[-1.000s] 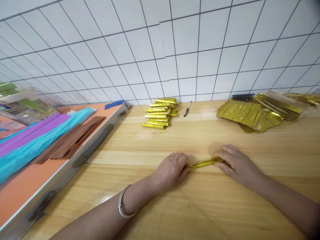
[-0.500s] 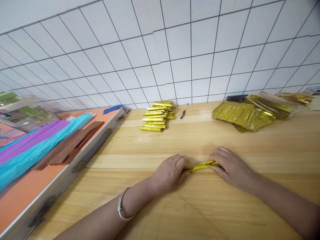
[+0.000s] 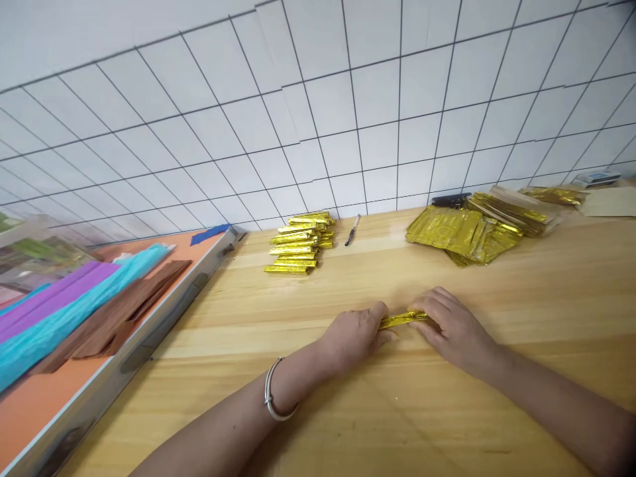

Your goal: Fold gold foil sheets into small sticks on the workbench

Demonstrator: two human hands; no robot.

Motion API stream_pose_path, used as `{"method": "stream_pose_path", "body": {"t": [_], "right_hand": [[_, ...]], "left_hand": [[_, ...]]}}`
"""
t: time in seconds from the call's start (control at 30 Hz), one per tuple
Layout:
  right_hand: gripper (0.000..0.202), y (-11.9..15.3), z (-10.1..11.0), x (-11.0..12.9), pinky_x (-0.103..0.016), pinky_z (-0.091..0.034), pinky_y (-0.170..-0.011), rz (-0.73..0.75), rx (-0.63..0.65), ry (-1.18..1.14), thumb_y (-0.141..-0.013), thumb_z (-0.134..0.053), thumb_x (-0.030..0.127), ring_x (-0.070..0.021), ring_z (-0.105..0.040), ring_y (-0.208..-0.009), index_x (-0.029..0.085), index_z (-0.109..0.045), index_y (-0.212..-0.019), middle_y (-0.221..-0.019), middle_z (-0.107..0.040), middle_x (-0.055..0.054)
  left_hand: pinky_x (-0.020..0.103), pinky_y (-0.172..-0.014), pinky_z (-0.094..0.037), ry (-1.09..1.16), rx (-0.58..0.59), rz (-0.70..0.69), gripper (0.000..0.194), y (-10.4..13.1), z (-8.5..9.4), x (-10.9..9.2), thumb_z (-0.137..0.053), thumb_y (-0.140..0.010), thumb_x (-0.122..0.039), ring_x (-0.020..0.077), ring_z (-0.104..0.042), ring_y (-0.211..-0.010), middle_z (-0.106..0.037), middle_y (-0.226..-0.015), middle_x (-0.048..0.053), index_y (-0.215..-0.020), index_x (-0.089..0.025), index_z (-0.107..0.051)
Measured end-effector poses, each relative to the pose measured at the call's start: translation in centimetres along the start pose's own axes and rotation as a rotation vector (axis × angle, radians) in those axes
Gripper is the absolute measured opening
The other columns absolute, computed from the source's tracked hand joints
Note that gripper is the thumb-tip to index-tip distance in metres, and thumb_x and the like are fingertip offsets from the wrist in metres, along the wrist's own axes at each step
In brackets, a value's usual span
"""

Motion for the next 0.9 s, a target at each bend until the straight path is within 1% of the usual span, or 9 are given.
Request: {"method": "stream_pose_path", "body": {"t": [0.13, 0.2, 0.3, 0.4, 0.53, 0.7, 0.8, 0.9], "right_hand": [[0.021, -0.1, 0.1, 0.6, -0.042, -0.040, -0.083, 0.059, 0.000, 0.131, -0.085, -0.051, 0.018, -0.0240, -0.049, -0.096, 0.020, -0.057, -0.105, -0.101, -0.060, -0.008], [0.026, 0.0, 0.1, 1.2, -0.043, -0.037, -0.087, 0.102, 0.015, 0.201, -0.087, -0.049, 0.016, -0.0248, -0.047, -0.103, 0.024, -0.059, -0.109, -0.105, -0.060, -0.007], [0.029, 0.1, -0.3, 2.0, -0.041, -0.035, -0.089, 0.150, 0.061, 0.224, -0.088, -0.046, 0.015, -0.0242, -0.045, -0.107, 0.029, -0.061, -0.109, -0.105, -0.061, -0.004], [0.030, 0.1, -0.6, 2.2, -0.041, -0.034, -0.090, 0.152, 0.081, 0.216, -0.089, -0.046, 0.014, -0.0240, -0.044, -0.108, 0.031, -0.061, -0.109, -0.106, -0.061, -0.004], [0.029, 0.0, -0.9, 2.1, -0.042, -0.035, -0.091, 0.139, 0.098, 0.185, -0.088, -0.046, 0.014, -0.0242, -0.043, -0.109, 0.029, -0.062, -0.106, -0.105, -0.059, -0.004], [0.022, -0.2, -0.7, 2.3, -0.040, -0.038, -0.090, 0.117, 0.118, 0.091, -0.087, -0.046, 0.013, -0.0220, -0.046, -0.104, 0.024, -0.065, -0.092, -0.097, -0.060, -0.005], [0.020, -0.4, -0.5, 2.4, -0.039, -0.040, -0.087, 0.090, 0.094, 0.068, -0.086, -0.047, 0.012, -0.0212, -0.047, -0.101, 0.021, -0.064, -0.089, -0.095, -0.061, -0.006], [0.016, -0.4, -0.3, 2.1, -0.039, -0.041, -0.086, 0.083, 0.058, 0.074, -0.086, -0.049, 0.014, -0.0213, -0.049, -0.099, 0.020, -0.062, -0.091, -0.094, -0.062, -0.006]], "left_hand": [[0.025, -0.055, -0.043, 0.013, -0.018, 0.000, 0.021, 0.0, -0.4, 0.4, -0.042, -0.090, -0.041, 0.0196, -0.063, -0.067, -0.065, -0.081, 0.003, -0.095, -0.020, -0.040], [0.026, -0.057, -0.045, 0.002, -0.011, -0.010, 0.020, 0.2, -0.5, 0.4, -0.043, -0.090, -0.039, 0.0207, -0.065, -0.071, -0.066, -0.084, 0.004, -0.097, -0.020, -0.039], [0.026, -0.057, -0.045, -0.029, 0.005, -0.012, 0.020, 0.2, -0.7, 0.4, -0.042, -0.091, -0.038, 0.0212, -0.065, -0.072, -0.067, -0.083, 0.004, -0.097, -0.020, -0.038], [0.026, -0.055, -0.046, -0.051, -0.008, -0.015, 0.021, 0.2, -0.7, 0.2, -0.041, -0.092, -0.040, 0.0213, -0.065, -0.071, -0.067, -0.084, 0.004, -0.097, -0.020, -0.038], [0.027, -0.056, -0.046, -0.036, -0.038, -0.041, 0.027, 0.4, -0.7, 0.0, -0.041, -0.091, -0.045, 0.0218, -0.065, -0.072, -0.067, -0.085, 0.004, -0.099, -0.020, -0.038], [0.027, -0.057, -0.046, -0.004, -0.074, -0.077, 0.030, 0.5, -0.8, -0.2, -0.042, -0.091, -0.046, 0.0211, -0.065, -0.075, -0.066, -0.089, 0.004, -0.104, -0.019, -0.039], [0.026, -0.058, -0.045, 0.027, -0.077, -0.096, 0.025, 0.5, -0.9, -0.2, -0.040, -0.092, -0.041, 0.0197, -0.063, -0.075, -0.065, -0.089, 0.004, -0.104, -0.019, -0.042], [0.025, -0.058, -0.042, 0.120, -0.119, -0.076, 0.019, 0.5, -0.9, 0.1, -0.037, -0.093, -0.034, 0.0173, -0.060, -0.070, -0.063, -0.086, 0.003, -0.100, -0.019, -0.045]]}}
Point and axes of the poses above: each hand's wrist, its own y-axis away from the middle knuckle, its own z-axis out of the back of the hand, x = y × z, the point moved 3 cm from there along -y, towards the middle knuckle
